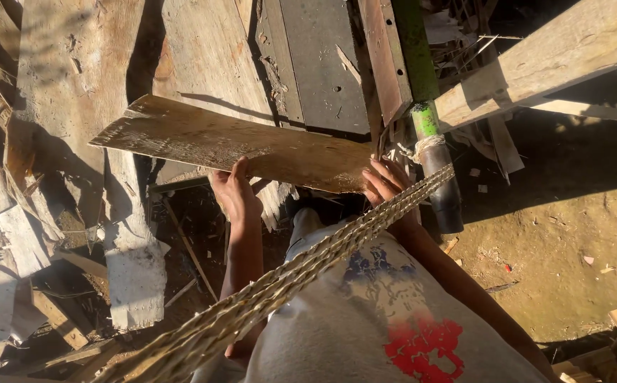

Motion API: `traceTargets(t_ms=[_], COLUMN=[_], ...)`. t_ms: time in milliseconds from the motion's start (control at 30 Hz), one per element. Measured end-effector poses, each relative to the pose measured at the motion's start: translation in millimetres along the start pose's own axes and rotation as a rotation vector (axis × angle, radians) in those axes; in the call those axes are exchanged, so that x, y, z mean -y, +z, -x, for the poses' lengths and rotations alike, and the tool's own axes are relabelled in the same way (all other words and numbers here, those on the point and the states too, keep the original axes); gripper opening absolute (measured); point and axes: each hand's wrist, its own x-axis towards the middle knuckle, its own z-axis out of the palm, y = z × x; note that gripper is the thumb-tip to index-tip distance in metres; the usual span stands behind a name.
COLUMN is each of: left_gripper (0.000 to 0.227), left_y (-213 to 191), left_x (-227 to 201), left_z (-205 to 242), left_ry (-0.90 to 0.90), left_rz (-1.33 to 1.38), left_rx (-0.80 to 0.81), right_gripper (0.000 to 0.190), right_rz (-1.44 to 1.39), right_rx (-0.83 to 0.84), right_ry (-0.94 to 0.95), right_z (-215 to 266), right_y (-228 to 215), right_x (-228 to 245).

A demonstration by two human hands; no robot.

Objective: The recorder is sorting through wood veneer strips and feeding them into a guillotine-style cutting machine.

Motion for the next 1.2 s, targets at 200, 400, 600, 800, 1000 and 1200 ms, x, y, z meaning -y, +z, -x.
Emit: traceTargets(t_ms=[200, 400, 600, 800, 1000, 1200], left_gripper=[0.080, 0.061, 0.037, 0.034, 0.024, 0.026], left_y=[-28, -21, 10, 61, 82, 140], left_x=[26, 37, 5, 10, 35, -17], left_z=[-20, -29, -27, -51, -102, -131], left_ry=[0.491, -0.106, -0.538, -0.374, -0.042, -0.151], left_rz=[-0.419, -0.014, 0.274, 0.466, 0.276, 0.555], left_rx=[-0.106, -0.044, 0.130, -0.081, 0.035, -0.016], right_gripper=[0.057, 0.066, 0.079, 0.087, 0.083, 0.074], right_rz=[-0.403, -0.847, -1.310, -1.134, -0.769, -0.587], right_rx=[0.157, 0.122, 0.001, 0.134, 0.302, 0.282], right_ry=[0.520, 0.721, 0.718, 0.732, 0.796, 0.849], right_z=[11, 17, 3, -45, -57, -56], right_y=[15, 11, -7, -144, -144, -134], right_x=[-9, -41, -82, 15, 44, 46])
